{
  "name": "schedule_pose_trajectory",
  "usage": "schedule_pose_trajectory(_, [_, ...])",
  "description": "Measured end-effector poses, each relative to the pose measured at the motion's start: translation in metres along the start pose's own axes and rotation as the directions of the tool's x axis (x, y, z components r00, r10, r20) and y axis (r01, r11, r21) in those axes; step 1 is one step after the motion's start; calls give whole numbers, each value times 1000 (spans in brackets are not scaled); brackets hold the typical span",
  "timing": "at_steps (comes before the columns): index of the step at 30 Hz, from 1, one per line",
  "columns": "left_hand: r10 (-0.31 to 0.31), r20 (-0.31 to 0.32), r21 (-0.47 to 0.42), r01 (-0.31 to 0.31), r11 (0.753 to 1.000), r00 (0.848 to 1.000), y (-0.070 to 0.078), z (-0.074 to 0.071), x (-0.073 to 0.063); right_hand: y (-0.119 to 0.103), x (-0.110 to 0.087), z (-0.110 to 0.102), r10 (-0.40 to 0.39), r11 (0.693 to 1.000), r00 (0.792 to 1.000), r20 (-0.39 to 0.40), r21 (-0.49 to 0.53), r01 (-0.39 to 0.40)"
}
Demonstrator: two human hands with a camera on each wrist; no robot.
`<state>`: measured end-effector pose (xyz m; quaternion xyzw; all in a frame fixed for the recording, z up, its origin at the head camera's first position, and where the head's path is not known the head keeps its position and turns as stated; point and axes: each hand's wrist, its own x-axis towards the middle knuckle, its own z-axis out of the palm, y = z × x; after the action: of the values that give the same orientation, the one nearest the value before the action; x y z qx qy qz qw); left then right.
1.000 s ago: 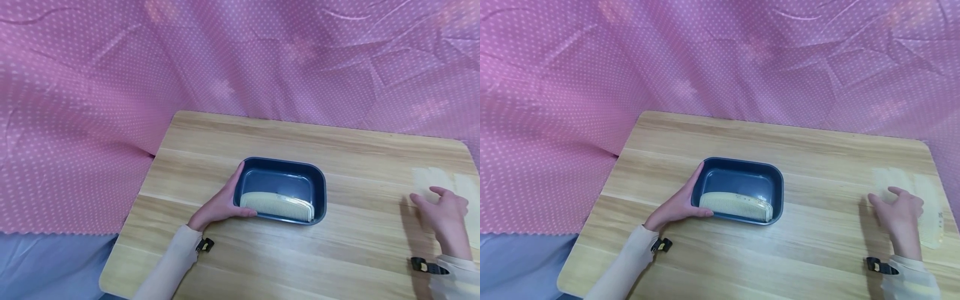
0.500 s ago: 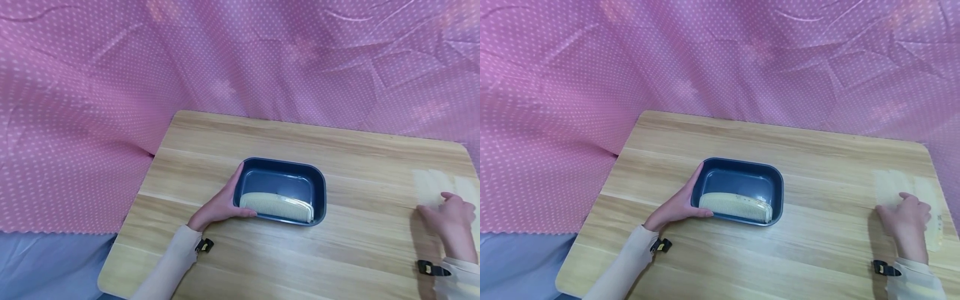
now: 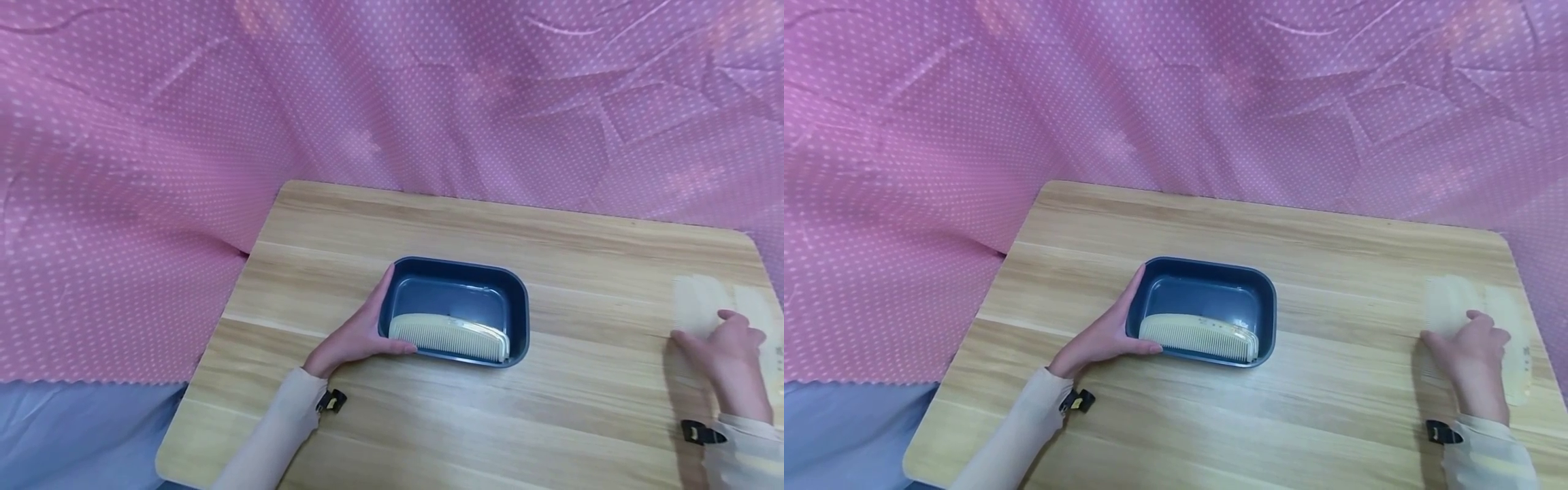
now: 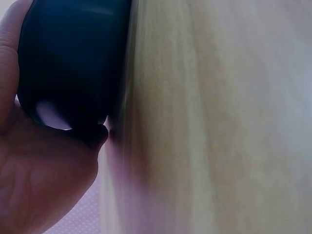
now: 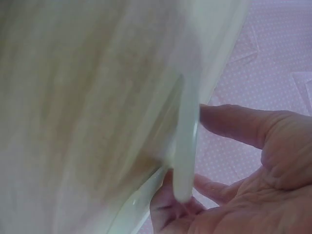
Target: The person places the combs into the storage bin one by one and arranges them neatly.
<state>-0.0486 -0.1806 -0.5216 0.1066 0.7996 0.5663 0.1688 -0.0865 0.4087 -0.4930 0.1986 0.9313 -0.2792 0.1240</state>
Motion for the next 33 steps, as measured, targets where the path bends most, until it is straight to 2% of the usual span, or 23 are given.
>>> schedule_pose_trajectory(5, [4, 2, 7, -4, 1000, 1000, 0, 0, -1, -2, -2, 3, -25, 999, 1000, -10, 32, 25])
schedule_pose_trajectory(12, [-1, 0, 7, 1, 1000, 1000, 0, -1, -1, -5, -4, 4, -149, 988, 985, -85, 34, 152])
schedule_pose_trajectory(17, [5, 0, 7, -5, 1000, 1000, 1, -1, -1, -9, -7, 8, -204, 977, 974, -98, 49, 210])
schedule_pose_trajectory(20, [12, 2, 6, -12, 1000, 1000, 2, 0, -1, -12, -8, 11, -221, 969, 970, -106, 87, 230])
schedule_pose_trajectory(24, [1, -1, 5, -1, 1000, 1000, 3, 0, -1, -18, -11, 19, -235, 945, 964, -128, 200, 257])
schedule_pose_trajectory(27, [-2, 0, 10, 2, 1000, 1000, 4, 0, -1, -22, -14, 26, -236, 889, 961, -143, 368, 273])
schedule_pose_trajectory(30, [-6, 3, 13, 6, 1000, 1000, 3, 0, 0, -28, -17, 31, -234, 816, 959, -161, 503, 284])
schedule_pose_trajectory(33, [-6, 2, 12, 6, 1000, 1000, 2, -1, 0, -37, -21, 35, -243, 749, 954, -177, 591, 300])
